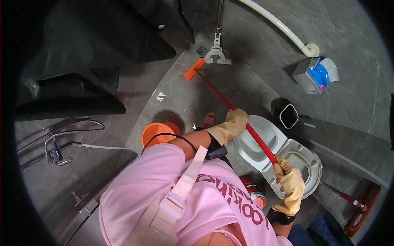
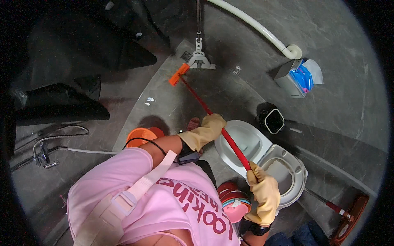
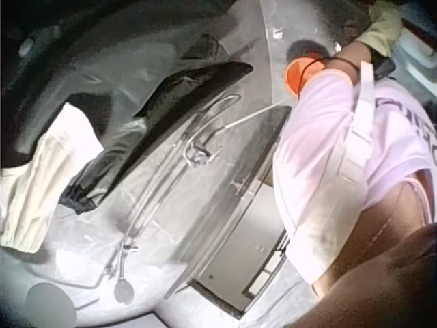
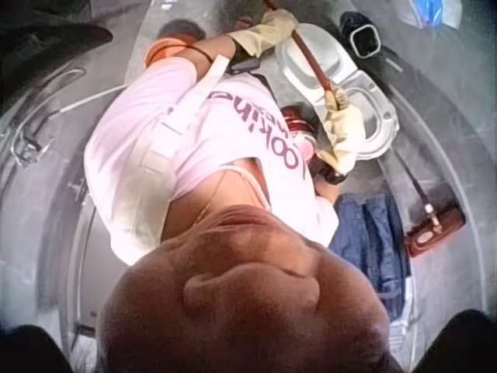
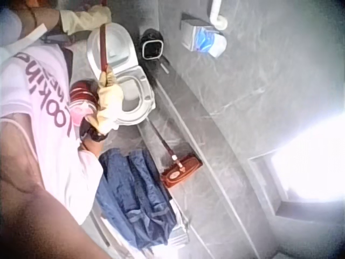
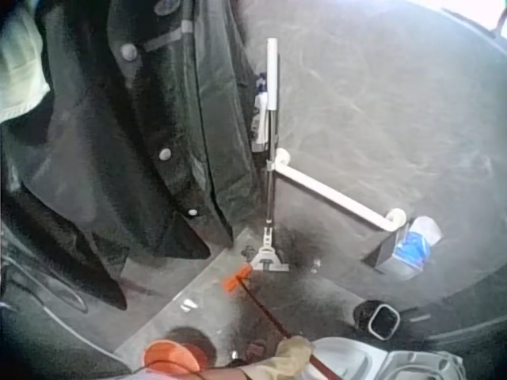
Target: Clean the toilet and floor in a bathroom.
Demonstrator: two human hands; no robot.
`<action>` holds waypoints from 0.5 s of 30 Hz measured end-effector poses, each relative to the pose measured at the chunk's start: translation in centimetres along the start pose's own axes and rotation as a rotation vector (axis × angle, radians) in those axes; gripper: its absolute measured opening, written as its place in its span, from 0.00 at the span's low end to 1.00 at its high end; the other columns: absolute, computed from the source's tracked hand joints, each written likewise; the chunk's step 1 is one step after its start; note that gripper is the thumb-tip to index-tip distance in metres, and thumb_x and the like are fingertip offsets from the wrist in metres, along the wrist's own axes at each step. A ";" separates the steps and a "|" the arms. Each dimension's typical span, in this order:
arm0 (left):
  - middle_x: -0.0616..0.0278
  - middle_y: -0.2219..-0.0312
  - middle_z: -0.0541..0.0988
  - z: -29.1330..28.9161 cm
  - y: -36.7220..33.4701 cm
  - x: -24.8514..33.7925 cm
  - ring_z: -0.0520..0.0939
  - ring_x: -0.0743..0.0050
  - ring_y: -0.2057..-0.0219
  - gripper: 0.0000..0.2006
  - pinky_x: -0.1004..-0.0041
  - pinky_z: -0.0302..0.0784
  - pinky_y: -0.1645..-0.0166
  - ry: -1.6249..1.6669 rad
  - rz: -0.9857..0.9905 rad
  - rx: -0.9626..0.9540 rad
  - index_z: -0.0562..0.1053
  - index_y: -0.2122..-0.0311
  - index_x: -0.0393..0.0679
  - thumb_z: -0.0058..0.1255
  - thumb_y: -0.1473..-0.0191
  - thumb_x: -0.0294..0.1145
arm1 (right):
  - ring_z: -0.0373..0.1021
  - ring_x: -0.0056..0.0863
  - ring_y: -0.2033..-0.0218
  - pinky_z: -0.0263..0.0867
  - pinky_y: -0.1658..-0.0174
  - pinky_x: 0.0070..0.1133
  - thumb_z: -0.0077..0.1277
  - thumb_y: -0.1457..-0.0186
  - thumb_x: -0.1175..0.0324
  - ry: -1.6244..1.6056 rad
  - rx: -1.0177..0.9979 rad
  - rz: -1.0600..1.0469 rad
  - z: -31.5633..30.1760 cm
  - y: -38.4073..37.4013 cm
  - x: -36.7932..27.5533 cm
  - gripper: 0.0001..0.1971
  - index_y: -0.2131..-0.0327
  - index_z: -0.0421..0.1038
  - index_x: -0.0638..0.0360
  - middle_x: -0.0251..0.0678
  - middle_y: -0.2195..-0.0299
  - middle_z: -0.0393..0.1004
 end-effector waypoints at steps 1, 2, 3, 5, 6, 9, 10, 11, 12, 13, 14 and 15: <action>0.59 0.60 0.84 -0.4 0.1 -0.3 0.83 0.53 0.53 0.12 0.57 0.81 0.52 0.027 -0.023 0.053 0.84 0.61 0.55 0.59 0.53 0.30 | 0.64 0.19 0.87 0.61 0.80 0.21 0.53 0.40 0.58 -0.057 0.004 0.028 -0.2 -0.1 -0.1 0.16 0.48 0.78 0.37 0.30 0.85 0.69; 0.59 0.60 0.84 -0.6 0.0 -0.7 0.83 0.53 0.53 0.12 0.57 0.81 0.52 0.027 -0.021 0.049 0.84 0.61 0.55 0.59 0.53 0.30 | 0.64 0.19 0.87 0.61 0.80 0.21 0.53 0.40 0.58 -0.059 0.002 0.031 -0.1 -0.5 -0.2 0.16 0.48 0.78 0.37 0.30 0.85 0.69; 0.59 0.61 0.84 -1.3 -0.1 -1.6 0.83 0.53 0.54 0.12 0.57 0.81 0.52 -0.016 -0.036 0.075 0.84 0.62 0.54 0.59 0.53 0.29 | 0.65 0.20 0.87 0.61 0.80 0.22 0.52 0.39 0.58 -0.052 -0.012 -0.023 0.2 -1.3 -0.7 0.16 0.47 0.77 0.38 0.31 0.84 0.70; 0.59 0.63 0.84 -3.4 0.2 -3.5 0.84 0.52 0.56 0.10 0.57 0.80 0.53 -0.059 -0.027 0.108 0.84 0.64 0.54 0.59 0.53 0.28 | 0.66 0.21 0.87 0.62 0.80 0.23 0.51 0.38 0.58 -0.050 -0.027 -0.063 1.2 -3.2 -1.6 0.17 0.46 0.76 0.40 0.32 0.84 0.71; 0.58 0.64 0.84 -3.4 -1.0 -4.9 0.84 0.53 0.57 0.09 0.58 0.80 0.55 -0.079 0.005 0.095 0.84 0.64 0.53 0.59 0.52 0.28 | 0.65 0.19 0.86 0.61 0.80 0.22 0.49 0.37 0.56 -0.089 -0.065 -0.078 2.1 -4.4 -2.7 0.18 0.45 0.75 0.41 0.32 0.83 0.71; 0.57 0.67 0.84 -0.4 -5.0 -9.2 0.85 0.54 0.60 0.09 0.59 0.79 0.58 0.124 -0.164 -0.129 0.84 0.64 0.53 0.59 0.52 0.30 | 0.65 0.18 0.86 0.61 0.81 0.21 0.46 0.35 0.54 -0.073 -0.141 -0.075 5.5 -5.7 -4.1 0.20 0.43 0.73 0.43 0.32 0.83 0.72; 0.57 0.67 0.85 -0.2 -5.5 -8.7 0.85 0.54 0.61 0.09 0.60 0.79 0.58 0.042 -0.091 -0.094 0.84 0.64 0.53 0.59 0.52 0.31 | 0.65 0.19 0.86 0.61 0.81 0.21 0.44 0.35 0.53 -0.023 -0.158 -0.048 6.0 -5.8 -4.3 0.21 0.42 0.72 0.43 0.32 0.82 0.72; 0.57 0.68 0.85 0.1 -6.1 -8.1 0.85 0.54 0.63 0.09 0.60 0.78 0.59 -0.040 -0.017 -0.058 0.84 0.64 0.53 0.59 0.52 0.33 | 0.63 0.18 0.88 0.60 0.82 0.20 0.44 0.34 0.53 -0.100 -0.165 -0.001 5.7 -5.0 -4.1 0.21 0.42 0.72 0.43 0.31 0.84 0.71; 0.57 0.68 0.85 -0.1 -6.0 -7.3 0.85 0.54 0.63 0.09 0.60 0.78 0.59 -0.041 -0.010 -0.065 0.84 0.64 0.53 0.59 0.52 0.33 | 0.63 0.18 0.88 0.60 0.82 0.20 0.44 0.34 0.53 -0.104 -0.166 0.008 5.7 -5.1 -3.2 0.21 0.42 0.72 0.43 0.31 0.84 0.71; 0.57 0.68 0.85 -0.7 -5.6 -5.7 0.85 0.53 0.62 0.09 0.59 0.78 0.58 -0.101 0.064 -0.099 0.84 0.64 0.53 0.58 0.52 0.33 | 0.65 0.20 0.87 0.62 0.81 0.22 0.43 0.34 0.53 -0.122 -0.185 0.065 5.5 -5.3 -1.7 0.21 0.41 0.70 0.42 0.32 0.83 0.72; 0.57 0.68 0.85 -0.9 -5.3 -4.1 0.85 0.53 0.62 0.09 0.58 0.77 0.57 -0.160 0.138 -0.132 0.84 0.64 0.53 0.58 0.52 0.34 | 0.67 0.22 0.86 0.64 0.80 0.24 0.43 0.33 0.53 -0.141 -0.204 0.121 5.3 -5.3 -0.6 0.21 0.40 0.69 0.41 0.33 0.83 0.72; 0.57 0.66 0.85 -1.0 -5.1 -3.7 0.85 0.52 0.59 0.10 0.57 0.77 0.54 -0.097 0.047 -0.104 0.84 0.63 0.54 0.60 0.53 0.33 | 0.66 0.20 0.87 0.63 0.81 0.23 0.44 0.34 0.53 -0.150 -0.202 0.144 4.7 -4.8 -0.6 0.21 0.40 0.70 0.39 0.31 0.83 0.72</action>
Point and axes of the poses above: each hand's wrist, its own y-axis away from the middle knuckle, its own z-axis out of the palm, x = y × z, the point moved 6 cm from there along -y, towards the middle knuckle
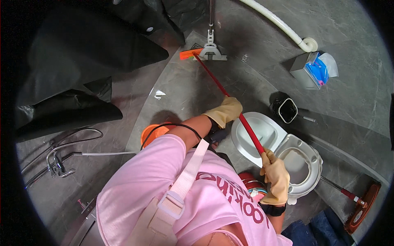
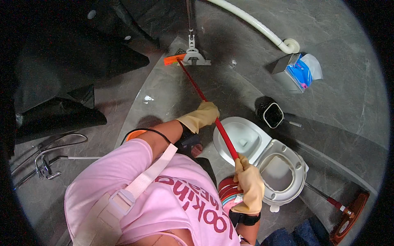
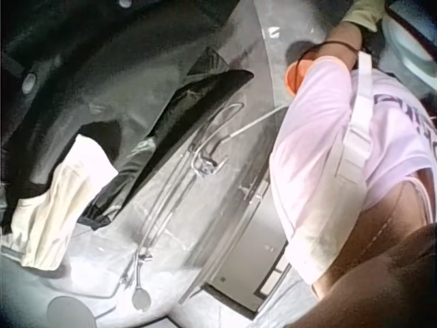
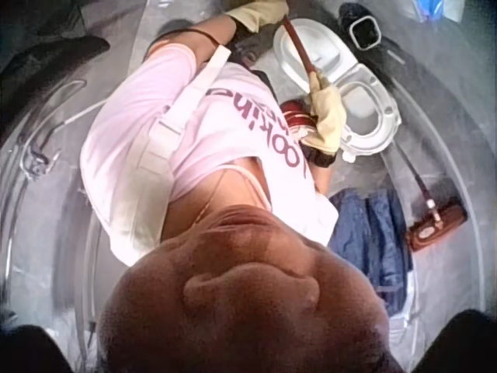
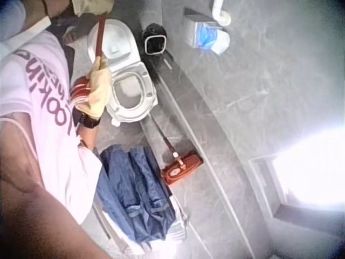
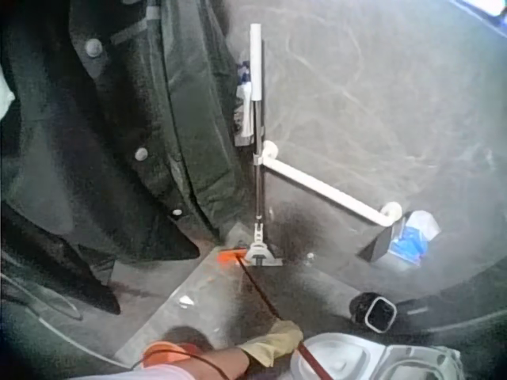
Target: Clean the toilet and floor in a bathroom.
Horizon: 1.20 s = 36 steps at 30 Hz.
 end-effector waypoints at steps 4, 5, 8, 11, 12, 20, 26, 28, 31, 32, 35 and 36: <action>0.56 0.65 0.85 -1.0 0.3 2.9 0.84 0.54 0.55 0.10 0.52 0.75 0.50 -0.070 0.104 0.053 0.85 0.64 0.50 0.60 0.52 0.36 | 0.63 0.19 0.89 0.61 0.83 0.22 0.46 0.35 0.54 -0.047 0.036 0.010 -1.1 0.5 1.8 0.19 0.43 0.73 0.40 0.32 0.85 0.71; 0.56 0.65 0.85 -1.0 0.2 2.8 0.84 0.54 0.55 0.10 0.52 0.75 0.50 -0.074 0.103 0.055 0.85 0.64 0.50 0.60 0.52 0.36 | 0.63 0.19 0.89 0.61 0.83 0.22 0.46 0.35 0.54 -0.050 0.036 0.007 -1.2 0.6 1.7 0.19 0.43 0.73 0.40 0.32 0.85 0.71; 0.55 0.66 0.85 -1.3 0.1 2.2 0.84 0.53 0.56 0.10 0.52 0.75 0.51 -0.045 0.109 0.063 0.85 0.64 0.51 0.61 0.54 0.35 | 0.63 0.18 0.89 0.61 0.82 0.21 0.47 0.35 0.54 -0.081 0.040 -0.017 -1.9 1.0 0.8 0.19 0.43 0.73 0.41 0.32 0.85 0.71; 0.55 0.66 0.85 -0.8 0.9 -0.1 0.85 0.52 0.58 0.10 0.52 0.76 0.51 0.152 -0.021 0.019 0.85 0.64 0.51 0.63 0.55 0.34 | 0.63 0.17 0.89 0.61 0.82 0.20 0.48 0.36 0.54 -0.096 0.034 -0.073 -2.3 1.2 -0.3 0.20 0.43 0.74 0.43 0.31 0.85 0.71; 0.56 0.65 0.85 -1.2 1.9 -0.5 0.85 0.53 0.58 0.10 0.54 0.78 0.53 0.079 -0.023 -0.017 0.85 0.63 0.52 0.62 0.55 0.32 | 0.63 0.17 0.89 0.61 0.82 0.20 0.48 0.36 0.55 -0.078 0.013 -0.078 -2.2 0.8 -0.4 0.20 0.44 0.74 0.42 0.31 0.85 0.71; 0.57 0.62 0.85 5.0 3.7 4.3 0.86 0.53 0.57 0.11 0.55 0.81 0.59 0.101 -0.048 -0.114 0.84 0.61 0.53 0.58 0.52 0.31 | 0.64 0.15 0.85 0.62 0.78 0.19 0.52 0.36 0.58 0.375 0.222 -0.325 -5.5 3.9 0.5 0.14 0.49 0.78 0.41 0.30 0.85 0.71; 0.56 0.65 0.86 3.5 3.6 9.4 0.86 0.55 0.60 0.10 0.53 0.81 0.62 0.097 0.035 -0.237 0.84 0.63 0.47 0.56 0.50 0.30 | 0.63 0.14 0.84 0.60 0.77 0.17 0.55 0.40 0.64 0.084 0.211 0.038 -8.3 6.3 4.9 0.13 0.52 0.81 0.45 0.27 0.82 0.71; 0.54 0.70 0.85 4.9 3.3 6.7 0.87 0.54 0.62 0.08 0.53 0.81 0.62 0.120 0.065 0.084 0.85 0.67 0.49 0.56 0.51 0.29 | 0.63 0.14 0.86 0.59 0.79 0.17 0.53 0.38 0.59 0.276 0.220 -0.077 -6.1 4.9 1.9 0.14 0.50 0.79 0.41 0.26 0.83 0.70; 0.52 0.64 0.84 4.7 3.9 -1.6 0.85 0.49 0.59 0.10 0.56 0.82 0.58 0.050 0.043 0.071 0.84 0.63 0.49 0.56 0.50 0.33 | 0.64 0.18 0.87 0.60 0.81 0.22 0.48 0.35 0.54 0.237 0.043 -0.119 1.0 -0.1 1.2 0.19 0.41 0.72 0.36 0.29 0.83 0.70; 0.54 0.63 0.84 5.0 4.2 -3.2 0.85 0.49 0.58 0.10 0.56 0.81 0.57 0.023 0.083 0.128 0.84 0.63 0.51 0.57 0.51 0.33 | 0.64 0.19 0.86 0.61 0.80 0.22 0.48 0.35 0.54 0.193 0.071 -0.230 3.4 -1.2 2.0 0.19 0.41 0.72 0.36 0.30 0.83 0.70; 0.59 0.65 0.84 8.4 5.0 -3.3 0.84 0.50 0.59 0.11 0.55 0.81 0.58 -0.004 0.045 0.129 0.84 0.65 0.53 0.61 0.57 0.30 | 0.65 0.20 0.85 0.63 0.79 0.23 0.48 0.35 0.55 0.213 0.026 -0.252 4.0 0.9 2.5 0.19 0.41 0.71 0.36 0.31 0.82 0.71; 0.59 0.65 0.84 8.5 6.2 -0.9 0.84 0.51 0.59 0.11 0.55 0.81 0.58 0.031 0.014 0.073 0.84 0.64 0.54 0.62 0.57 0.30 | 0.65 0.20 0.85 0.64 0.79 0.23 0.48 0.35 0.55 0.261 -0.034 -0.129 3.7 2.1 3.3 0.19 0.42 0.71 0.36 0.32 0.82 0.71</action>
Point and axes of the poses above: each hand's wrist, its own y-axis away from the middle knuckle, its own z-axis out of the palm, x = y × z, the point moved 6 cm from there along -y, towards the middle knuckle
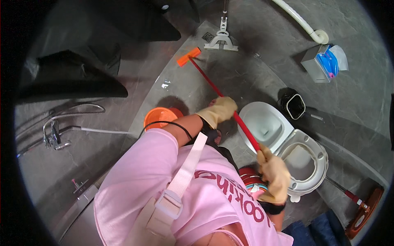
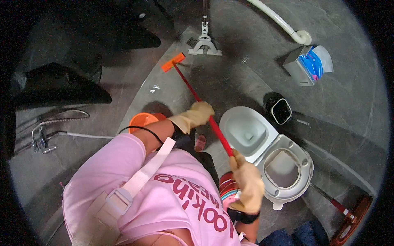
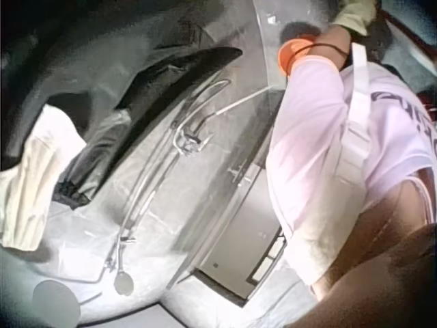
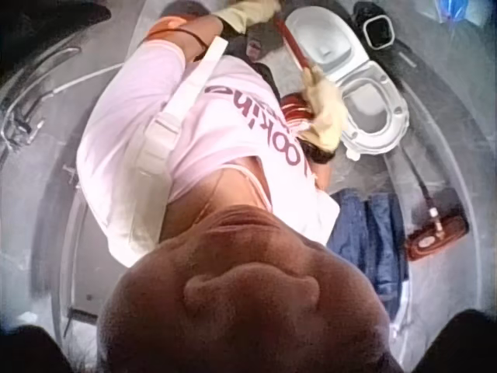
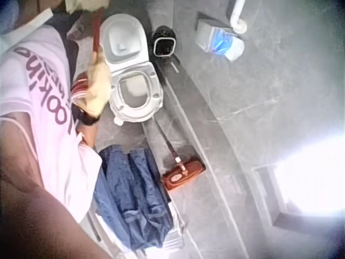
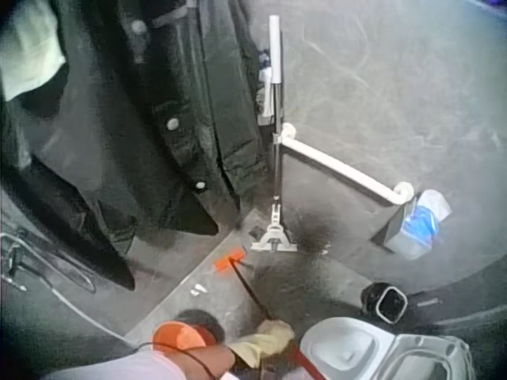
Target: Clean the toilet and floor in a bathroom.
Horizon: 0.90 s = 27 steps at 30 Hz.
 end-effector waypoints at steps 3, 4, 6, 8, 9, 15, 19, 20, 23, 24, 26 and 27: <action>0.59 0.59 0.85 1.7 2.8 9.2 0.85 0.57 0.54 0.11 0.57 0.81 0.57 0.054 -0.012 -0.070 0.84 0.59 0.54 0.56 0.48 0.31 | 0.66 0.16 0.83 0.63 0.78 0.20 0.53 0.37 0.57 0.058 0.146 0.050 -3.1 5.5 5.3 0.16 0.46 0.76 0.37 0.28 0.84 0.70; 0.60 0.59 0.85 1.3 4.2 13.1 0.84 0.58 0.54 0.11 0.57 0.81 0.57 0.079 0.044 -0.078 0.84 0.58 0.54 0.55 0.47 0.32 | 0.73 0.23 0.80 0.69 0.72 0.23 0.54 0.39 0.57 0.034 0.255 0.107 -3.8 8.0 8.1 0.15 0.49 0.77 0.34 0.39 0.80 0.76; 0.61 0.58 0.85 0.9 6.0 16.8 0.84 0.60 0.53 0.12 0.57 0.81 0.57 0.112 0.072 -0.075 0.83 0.57 0.54 0.54 0.46 0.33 | 0.70 0.21 0.82 0.67 0.73 0.22 0.55 0.40 0.62 0.026 0.270 0.033 -4.6 11.3 10.5 0.14 0.50 0.78 0.38 0.36 0.83 0.72; 0.61 0.60 0.85 2.6 6.9 19.1 0.85 0.58 0.55 0.11 0.56 0.81 0.57 0.101 0.100 -0.260 0.83 0.58 0.54 0.52 0.45 0.34 | 0.68 0.21 0.83 0.66 0.74 0.22 0.55 0.40 0.62 0.065 0.252 0.054 -3.8 12.8 11.7 0.16 0.48 0.77 0.41 0.36 0.82 0.72; 0.61 0.62 0.85 3.7 6.6 18.3 0.85 0.57 0.56 0.11 0.55 0.81 0.58 0.103 0.083 -0.120 0.83 0.59 0.53 0.52 0.45 0.34 | 0.67 0.23 0.85 0.66 0.76 0.24 0.54 0.39 0.61 0.039 0.269 0.042 -2.2 11.6 13.4 0.16 0.48 0.77 0.40 0.36 0.83 0.71; 0.52 0.59 0.84 5.5 8.5 4.9 0.84 0.49 0.55 0.13 0.57 0.80 0.52 -0.010 -0.054 -0.081 0.83 0.57 0.50 0.59 0.49 0.32 | 0.70 0.30 0.84 0.66 0.78 0.31 0.46 0.34 0.52 0.145 0.264 -0.270 10.5 5.0 7.2 0.16 0.46 0.73 0.36 0.36 0.81 0.75; 0.61 0.64 0.84 6.8 11.5 7.2 0.84 0.52 0.56 0.17 0.58 0.81 0.54 0.041 -0.168 0.162 0.83 0.59 0.61 0.62 0.56 0.27 | 0.69 0.28 0.86 0.66 0.79 0.28 0.50 0.36 0.56 0.171 0.207 -0.108 8.5 10.1 8.2 0.17 0.46 0.72 0.39 0.34 0.85 0.72; 0.62 0.65 0.85 7.4 12.3 9.1 0.85 0.54 0.57 0.14 0.57 0.81 0.55 0.111 -0.175 0.165 0.83 0.60 0.58 0.61 0.55 0.28 | 0.66 0.24 0.87 0.62 0.81 0.25 0.52 0.37 0.58 0.098 0.215 -0.093 7.3 12.0 8.9 0.16 0.47 0.74 0.38 0.32 0.85 0.71; 0.62 0.62 0.85 7.9 15.1 14.8 0.85 0.55 0.57 0.11 0.57 0.82 0.56 0.169 -0.085 0.114 0.84 0.62 0.54 0.61 0.53 0.30 | 0.62 0.17 0.89 0.56 0.84 0.20 0.53 0.38 0.61 0.051 0.189 -0.053 4.6 16.5 10.4 0.15 0.47 0.76 0.39 0.30 0.85 0.69; 0.63 0.63 0.85 13.1 11.0 14.9 0.85 0.57 0.58 0.10 0.55 0.81 0.59 0.087 -0.147 -0.078 0.84 0.62 0.55 0.60 0.52 0.33 | 0.61 0.17 0.89 0.55 0.84 0.21 0.52 0.36 0.60 0.158 0.161 -0.051 5.0 16.9 9.7 0.16 0.45 0.75 0.40 0.30 0.85 0.69; 0.62 0.62 0.85 16.2 9.9 14.5 0.85 0.58 0.57 0.10 0.56 0.81 0.59 0.060 -0.140 -0.137 0.84 0.61 0.55 0.59 0.50 0.35 | 0.61 0.17 0.89 0.55 0.84 0.21 0.51 0.36 0.60 0.155 0.161 -0.011 6.9 15.5 10.4 0.17 0.45 0.74 0.40 0.30 0.85 0.69; 0.61 0.60 0.85 13.1 12.9 13.5 0.85 0.56 0.56 0.10 0.58 0.82 0.55 0.119 -0.098 0.008 0.84 0.61 0.55 0.59 0.51 0.34 | 0.61 0.17 0.89 0.55 0.84 0.21 0.51 0.35 0.60 0.124 0.170 0.037 7.7 15.3 11.0 0.17 0.44 0.74 0.39 0.30 0.85 0.69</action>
Point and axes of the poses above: each hand's wrist, its own y-axis away from the middle knuckle, its own z-axis out of the palm, x = y × z, the point moved 6 cm from there along -y, towards the middle knuckle
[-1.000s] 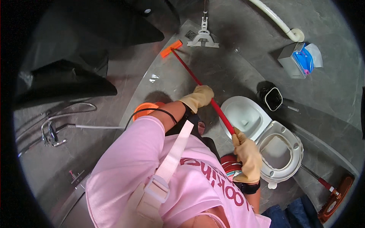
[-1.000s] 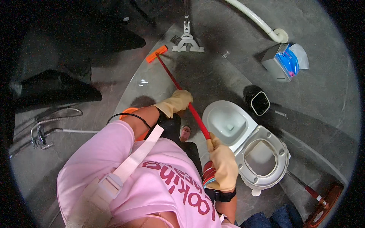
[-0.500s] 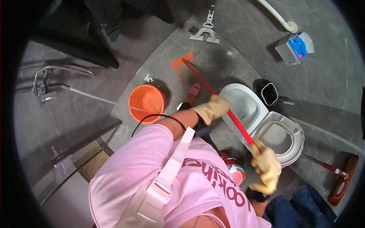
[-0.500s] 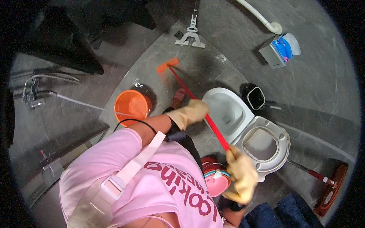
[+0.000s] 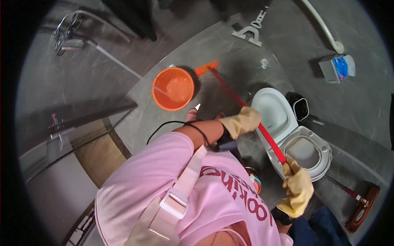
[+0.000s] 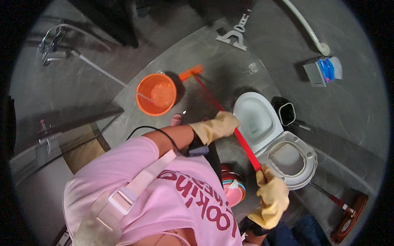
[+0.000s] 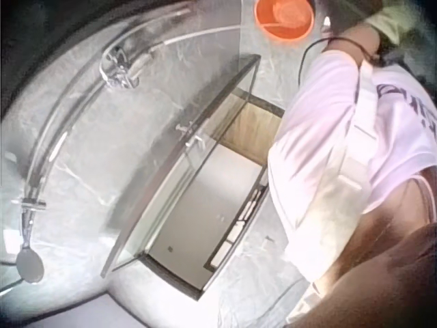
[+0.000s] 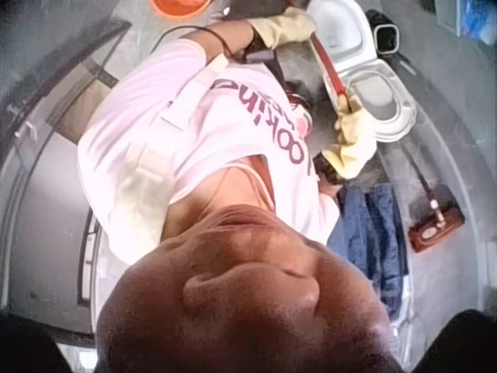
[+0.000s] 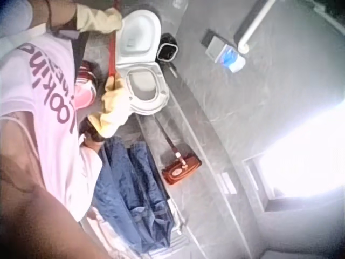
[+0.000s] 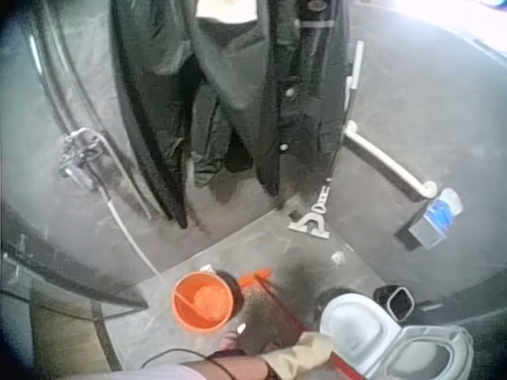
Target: Clean the toilet and floor in a bathroom.
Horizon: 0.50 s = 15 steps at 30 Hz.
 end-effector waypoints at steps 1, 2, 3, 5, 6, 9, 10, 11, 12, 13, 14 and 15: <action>0.60 0.61 0.85 -0.8 0.4 -2.7 0.85 0.55 0.56 0.10 0.59 0.82 0.55 0.050 -0.084 -0.064 0.84 0.61 0.55 0.58 0.50 0.34 | 0.61 0.19 0.89 0.57 0.84 0.22 0.48 0.34 0.59 -0.023 -0.085 0.075 1.9 -0.1 -2.4 0.18 0.42 0.72 0.39 0.30 0.84 0.69; 0.58 0.61 0.84 -1.5 1.5 -5.4 0.85 0.54 0.56 0.09 0.60 0.82 0.55 0.005 -0.085 0.148 0.84 0.62 0.51 0.57 0.49 0.31 | 0.62 0.21 0.88 0.59 0.82 0.23 0.47 0.34 0.58 0.014 -0.097 0.002 4.3 -1.5 -3.5 0.18 0.41 0.71 0.38 0.30 0.83 0.69; 0.55 0.59 0.83 -3.2 3.5 -7.8 0.83 0.53 0.54 0.10 0.61 0.82 0.53 -0.007 -0.098 0.261 0.83 0.59 0.48 0.56 0.48 0.30 | 0.63 0.21 0.87 0.60 0.82 0.23 0.46 0.34 0.60 -0.062 -0.111 -0.017 6.7 -2.3 -5.1 0.18 0.41 0.71 0.38 0.30 0.83 0.70; 0.56 0.53 0.78 -3.2 5.1 -14.3 0.76 0.56 0.46 0.16 0.62 0.79 0.48 0.032 -0.290 0.423 0.76 0.51 0.43 0.55 0.47 0.28 | 0.63 0.21 0.86 0.61 0.81 0.23 0.45 0.34 0.62 -0.117 -0.135 -0.057 11.1 -3.2 -7.3 0.19 0.41 0.71 0.37 0.30 0.82 0.70; 0.57 0.53 0.78 -3.4 6.7 -16.4 0.74 0.57 0.44 0.16 0.60 0.78 0.47 0.069 -0.318 0.561 0.75 0.52 0.41 0.55 0.47 0.29 | 0.64 0.21 0.86 0.61 0.80 0.22 0.44 0.35 0.65 -0.175 -0.072 -0.179 12.7 -3.7 -8.0 0.20 0.41 0.70 0.38 0.30 0.81 0.71; 0.53 0.55 0.79 -3.2 13.0 -20.4 0.77 0.52 0.47 0.16 0.58 0.77 0.47 0.066 -0.218 0.683 0.75 0.52 0.41 0.54 0.46 0.31 | 0.63 0.20 0.86 0.59 0.82 0.19 0.42 0.37 0.71 -0.348 -0.015 -0.246 15.5 -4.7 -6.0 0.22 0.40 0.70 0.42 0.31 0.80 0.72; 0.50 0.56 0.80 -1.8 14.9 -21.9 0.78 0.49 0.50 0.15 0.57 0.76 0.47 0.115 -0.269 0.460 0.76 0.53 0.41 0.52 0.46 0.32 | 0.62 0.19 0.87 0.57 0.84 0.18 0.43 0.35 0.70 -0.286 0.007 -0.221 14.6 -3.1 -6.1 0.21 0.41 0.70 0.44 0.31 0.82 0.71; 0.47 0.58 0.81 -0.3 16.8 -23.4 0.80 0.46 0.52 0.15 0.56 0.76 0.47 0.151 -0.322 0.230 0.77 0.54 0.41 0.51 0.46 0.34 | 0.62 0.19 0.87 0.56 0.84 0.20 0.46 0.35 0.63 -0.252 0.006 -0.146 13.8 -2.1 -5.5 0.19 0.42 0.72 0.45 0.29 0.83 0.70; 0.45 0.59 0.81 2.4 18.6 -26.2 0.80 0.45 0.53 0.15 0.56 0.76 0.48 0.238 -0.254 0.280 0.78 0.55 0.41 0.49 0.46 0.34 | 0.61 0.18 0.87 0.55 0.84 0.21 0.50 0.35 0.57 -0.208 0.018 -0.079 13.5 -1.1 -5.2 0.18 0.44 0.73 0.46 0.28 0.84 0.68; 0.43 0.60 0.81 5.0 21.0 -28.9 0.81 0.44 0.55 0.15 0.56 0.75 0.49 0.331 -0.176 0.329 0.79 0.56 0.42 0.48 0.46 0.35 | 0.61 0.18 0.87 0.54 0.84 0.21 0.50 0.35 0.56 -0.226 0.021 -0.062 13.1 -0.4 -4.1 0.18 0.44 0.73 0.46 0.29 0.85 0.68; 0.44 0.61 0.82 4.9 24.7 -30.0 0.81 0.45 0.54 0.16 0.55 0.75 0.49 0.435 -0.221 0.254 0.80 0.58 0.42 0.46 0.48 0.35 | 0.61 0.19 0.88 0.54 0.85 0.21 0.50 0.34 0.56 -0.262 0.028 -0.031 12.8 0.0 -2.4 0.18 0.44 0.73 0.46 0.29 0.85 0.69; 0.45 0.60 0.82 7.7 27.3 -33.7 0.81 0.46 0.55 0.17 0.55 0.75 0.49 0.416 -0.279 0.218 0.80 0.57 0.43 0.47 0.48 0.37 | 0.61 0.19 0.89 0.54 0.86 0.21 0.50 0.34 0.56 -0.269 -0.021 -0.034 12.9 0.8 -2.7 0.19 0.44 0.74 0.46 0.30 0.85 0.69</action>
Point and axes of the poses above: each hand's wrist, its own y-axis away from the middle knuckle, its own z-axis out of the palm, x = y × z, the point moved 6 cm from there along -y, towards the middle knuckle
